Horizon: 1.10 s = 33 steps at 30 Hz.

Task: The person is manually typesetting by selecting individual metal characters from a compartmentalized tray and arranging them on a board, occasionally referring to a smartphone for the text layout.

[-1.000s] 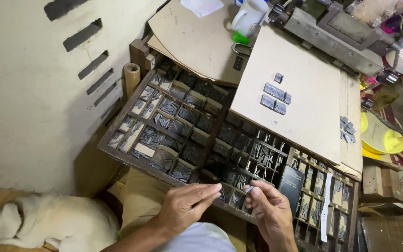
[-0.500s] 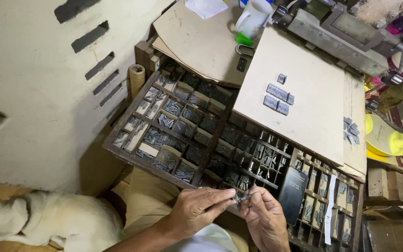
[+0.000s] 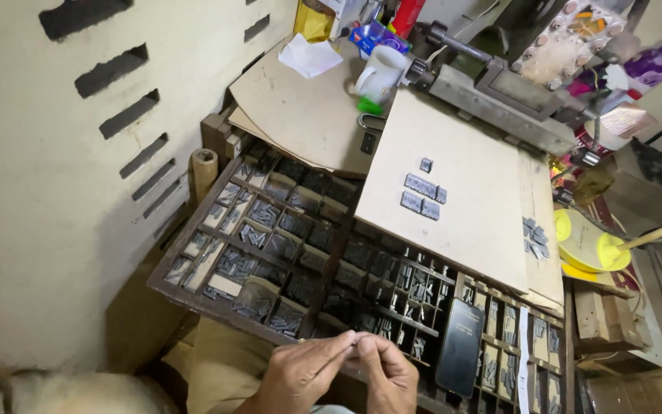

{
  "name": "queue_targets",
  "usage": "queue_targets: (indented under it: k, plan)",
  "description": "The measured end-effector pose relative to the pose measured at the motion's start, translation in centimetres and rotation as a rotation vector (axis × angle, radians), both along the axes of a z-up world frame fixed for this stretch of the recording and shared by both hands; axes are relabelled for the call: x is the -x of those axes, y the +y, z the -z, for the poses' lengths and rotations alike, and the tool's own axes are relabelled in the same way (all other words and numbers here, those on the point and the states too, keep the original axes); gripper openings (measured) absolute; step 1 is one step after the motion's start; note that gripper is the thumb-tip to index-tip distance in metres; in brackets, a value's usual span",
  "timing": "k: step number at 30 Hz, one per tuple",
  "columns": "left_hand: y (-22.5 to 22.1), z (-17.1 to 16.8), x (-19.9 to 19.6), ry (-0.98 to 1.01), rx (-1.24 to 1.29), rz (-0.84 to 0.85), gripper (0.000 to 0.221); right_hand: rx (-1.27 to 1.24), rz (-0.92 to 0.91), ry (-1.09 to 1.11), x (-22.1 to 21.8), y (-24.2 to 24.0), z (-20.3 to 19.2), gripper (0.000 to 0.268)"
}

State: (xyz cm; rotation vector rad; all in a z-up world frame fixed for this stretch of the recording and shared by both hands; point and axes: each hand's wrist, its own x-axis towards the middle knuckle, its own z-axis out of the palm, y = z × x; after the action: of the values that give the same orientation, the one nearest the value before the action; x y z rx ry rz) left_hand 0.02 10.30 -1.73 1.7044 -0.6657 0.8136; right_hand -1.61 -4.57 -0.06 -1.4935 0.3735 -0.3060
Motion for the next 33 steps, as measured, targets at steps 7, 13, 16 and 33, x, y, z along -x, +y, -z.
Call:
queue_targets:
  k: [7, 13, 16, 33]
  plan:
    - [1.8, 2.3, -1.3, 0.297, 0.05, -0.004, 0.038, 0.603, -0.481, 0.074, -7.5, -3.6, -2.2, 0.028]
    - [3.2, 2.9, -1.8, 0.284, 0.149, 0.014, 0.027, 2.039, -0.139, -0.349, -22.6, -16.3, 10.3, 0.022]
    - [3.8, 2.2, -2.0, 0.33, 0.164, 0.01, 0.025, 2.706, 0.131, -0.712, -23.6, -12.7, 6.7, 0.029]
    - [5.2, -1.3, -0.9, 0.176, 0.226, 0.04, 0.04, 4.087, -0.386, -0.692, -24.1, -6.4, 0.0, 0.07]
